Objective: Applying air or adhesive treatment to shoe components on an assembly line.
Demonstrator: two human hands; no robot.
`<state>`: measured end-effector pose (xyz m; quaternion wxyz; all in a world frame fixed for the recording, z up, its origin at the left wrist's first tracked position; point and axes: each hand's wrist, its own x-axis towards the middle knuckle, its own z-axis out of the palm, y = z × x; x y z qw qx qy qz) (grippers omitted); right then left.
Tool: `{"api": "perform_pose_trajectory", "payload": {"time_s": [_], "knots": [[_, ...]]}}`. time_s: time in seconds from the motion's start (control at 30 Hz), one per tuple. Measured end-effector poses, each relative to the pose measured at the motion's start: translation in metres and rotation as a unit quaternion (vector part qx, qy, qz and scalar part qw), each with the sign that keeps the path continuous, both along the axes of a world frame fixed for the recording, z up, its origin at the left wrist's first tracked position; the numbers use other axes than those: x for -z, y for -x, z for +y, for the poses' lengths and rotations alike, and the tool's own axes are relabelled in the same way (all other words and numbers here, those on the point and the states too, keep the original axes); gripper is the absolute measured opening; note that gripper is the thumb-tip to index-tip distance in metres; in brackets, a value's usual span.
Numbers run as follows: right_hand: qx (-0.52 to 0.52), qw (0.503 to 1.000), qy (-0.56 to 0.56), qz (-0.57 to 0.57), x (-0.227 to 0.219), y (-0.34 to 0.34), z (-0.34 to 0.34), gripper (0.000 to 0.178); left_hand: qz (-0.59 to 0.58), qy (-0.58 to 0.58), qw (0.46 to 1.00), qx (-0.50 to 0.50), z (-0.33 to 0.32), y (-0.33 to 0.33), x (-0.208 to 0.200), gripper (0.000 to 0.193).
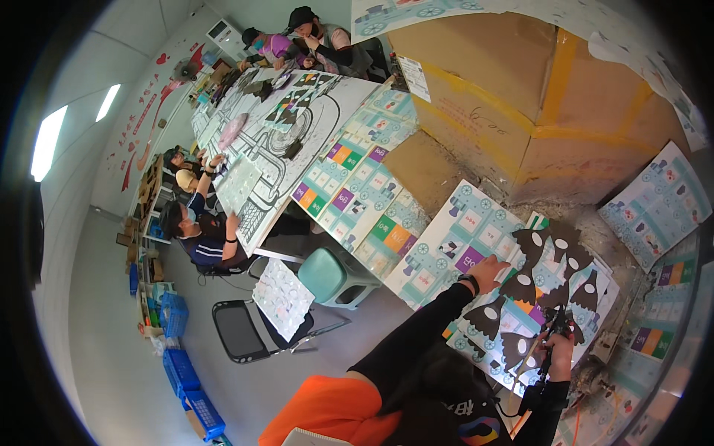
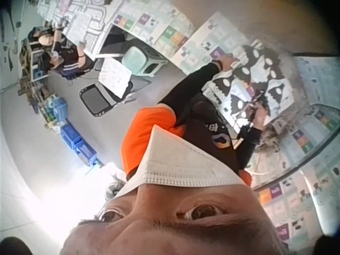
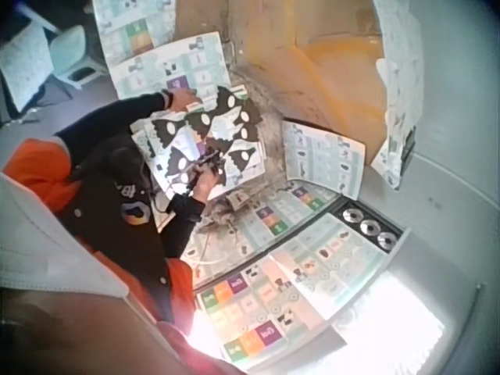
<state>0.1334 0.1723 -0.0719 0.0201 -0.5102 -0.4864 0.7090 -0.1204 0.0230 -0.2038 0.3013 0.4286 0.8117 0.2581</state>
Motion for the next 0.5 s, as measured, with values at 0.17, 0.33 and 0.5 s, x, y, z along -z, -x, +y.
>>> {"api": "perform_pose_trajectory", "payload": {"time_s": [0.17,0.33,0.5], "knots": [[0.006,1.0,-0.012,0.005,-0.002,-0.022,-0.002,0.038,0.013,-0.006,1.0,0.014,0.006,-0.016,0.0,0.067],[-0.008,1.0,-0.014,-0.003,0.003,-0.018,-0.009,0.038,0.011,-0.005,1.0,0.002,-0.011,-0.013,0.006,0.068],[-0.018,1.0,-0.013,-0.004,0.004,-0.009,-0.005,0.037,-0.001,0.003,1.0,0.001,-0.012,-0.011,0.002,0.068]]}}
